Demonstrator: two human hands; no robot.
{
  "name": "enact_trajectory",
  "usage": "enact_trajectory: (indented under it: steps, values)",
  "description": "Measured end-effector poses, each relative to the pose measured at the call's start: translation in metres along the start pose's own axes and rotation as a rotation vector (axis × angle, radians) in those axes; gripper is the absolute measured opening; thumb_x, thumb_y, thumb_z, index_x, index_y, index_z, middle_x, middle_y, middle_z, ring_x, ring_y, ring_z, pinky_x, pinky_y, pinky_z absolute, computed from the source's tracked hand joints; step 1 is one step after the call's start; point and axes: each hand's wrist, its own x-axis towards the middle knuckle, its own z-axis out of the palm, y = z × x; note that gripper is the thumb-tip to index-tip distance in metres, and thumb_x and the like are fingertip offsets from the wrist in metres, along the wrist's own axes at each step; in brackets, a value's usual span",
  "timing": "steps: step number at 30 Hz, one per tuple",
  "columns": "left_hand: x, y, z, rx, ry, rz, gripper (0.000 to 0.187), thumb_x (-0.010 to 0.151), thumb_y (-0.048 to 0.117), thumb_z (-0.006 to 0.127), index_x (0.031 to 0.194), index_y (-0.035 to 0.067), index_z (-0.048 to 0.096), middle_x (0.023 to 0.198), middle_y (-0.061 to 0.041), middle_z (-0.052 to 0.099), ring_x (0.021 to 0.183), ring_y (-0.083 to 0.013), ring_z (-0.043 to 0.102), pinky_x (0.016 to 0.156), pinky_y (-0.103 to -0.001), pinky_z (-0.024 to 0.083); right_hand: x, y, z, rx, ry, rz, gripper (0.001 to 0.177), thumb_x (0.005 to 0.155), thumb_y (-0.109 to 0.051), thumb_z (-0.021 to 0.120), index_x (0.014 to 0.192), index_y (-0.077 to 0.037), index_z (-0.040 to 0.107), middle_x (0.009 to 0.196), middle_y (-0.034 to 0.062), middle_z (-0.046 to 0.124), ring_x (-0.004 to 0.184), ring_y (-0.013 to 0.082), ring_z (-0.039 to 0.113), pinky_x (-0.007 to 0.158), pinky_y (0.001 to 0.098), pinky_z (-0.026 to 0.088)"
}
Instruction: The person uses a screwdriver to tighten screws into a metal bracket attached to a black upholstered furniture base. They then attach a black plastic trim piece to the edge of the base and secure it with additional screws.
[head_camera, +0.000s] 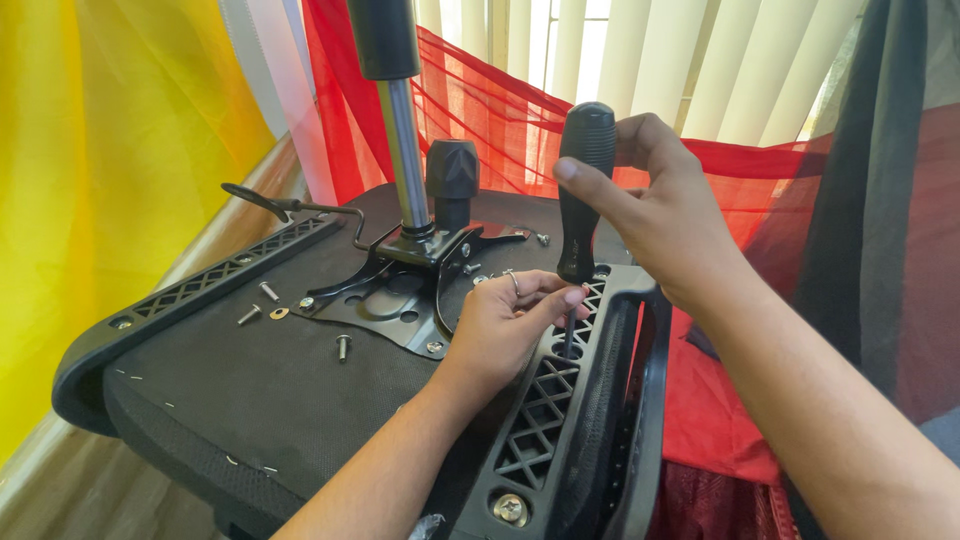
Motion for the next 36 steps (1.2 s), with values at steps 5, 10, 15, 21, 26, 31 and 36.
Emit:
enact_trajectory:
  steps: [5,10,15,21,26,31,36]
  values:
    - [-0.002,0.007,0.003,-0.019,0.059,-0.041,0.023,0.094,0.013,0.072,0.109,-0.004,0.074,0.091,-0.006,0.077,0.086,-0.0094,0.071,0.079,-0.024,0.056,0.002,-0.002,-0.005,0.108,-0.065,0.096,0.041,0.094,-0.032,0.069,0.124,-0.004,0.066,0.114,0.0069,0.071,0.095,0.0131,0.066,0.076,0.0330,0.053]
    - [-0.007,0.010,0.010,-0.129,0.050,-0.027,0.026,0.096,0.012,0.068,0.116,-0.003,0.071,0.098,-0.007,0.076,0.091,-0.0078,0.070,0.083,-0.023,0.055,0.006,-0.005,-0.006,0.427,-0.176,0.110,0.041,0.097,-0.036,0.062,0.121,-0.003,0.068,0.114,0.0002,0.072,0.104,0.0094,0.067,0.091,0.0272,0.056]
    - [-0.007,0.011,0.015,-0.145,0.084,0.010,0.024,0.099,0.014,0.066,0.114,-0.005,0.071,0.096,-0.006,0.076,0.094,-0.0077,0.070,0.087,-0.023,0.056,0.007,-0.007,0.000,-0.147,0.038,0.029,0.043,0.089,-0.034,0.073,0.116,-0.001,0.064,0.110,0.0011,0.069,0.098,0.0113,0.067,0.085,0.0293,0.056]
    - [-0.009,0.017,0.021,-0.080,0.186,-0.049,0.023,0.095,0.014,0.072,0.111,-0.003,0.071,0.088,-0.005,0.072,0.080,-0.0085,0.063,0.070,-0.025,0.050,0.012,-0.004,-0.007,0.126,-0.130,0.065,0.041,0.096,-0.030,0.068,0.123,0.000,0.068,0.109,0.0072,0.071,0.102,0.0142,0.065,0.093,0.0342,0.052]
    - [-0.011,0.018,0.018,-0.014,0.141,-0.017,0.027,0.097,0.020,0.067,0.115,0.001,0.072,0.091,-0.001,0.074,0.085,-0.0035,0.065,0.076,-0.020,0.051,0.010,-0.007,-0.006,0.151,-0.131,0.015,0.038,0.097,-0.029,0.061,0.123,-0.002,0.068,0.116,0.0044,0.071,0.108,0.0096,0.061,0.098,0.0309,0.046]
    - [-0.009,0.009,0.017,-0.044,0.124,-0.032,0.022,0.096,0.021,0.069,0.107,0.002,0.071,0.087,-0.002,0.075,0.082,-0.0032,0.066,0.075,-0.021,0.051,0.004,-0.014,0.003,-0.041,0.003,0.038,0.040,0.091,-0.030,0.075,0.116,-0.001,0.063,0.116,0.0055,0.070,0.097,0.0157,0.072,0.083,0.0365,0.057]
    - [0.000,-0.003,0.016,-0.069,0.109,-0.032,0.024,0.093,0.018,0.078,0.094,0.000,0.062,0.084,-0.007,0.072,0.075,-0.0063,0.061,0.069,-0.025,0.048,0.003,-0.012,0.000,0.085,-0.054,0.033,0.037,0.095,-0.026,0.056,0.119,-0.001,0.069,0.106,0.0058,0.068,0.095,0.0101,0.060,0.089,0.0291,0.051]
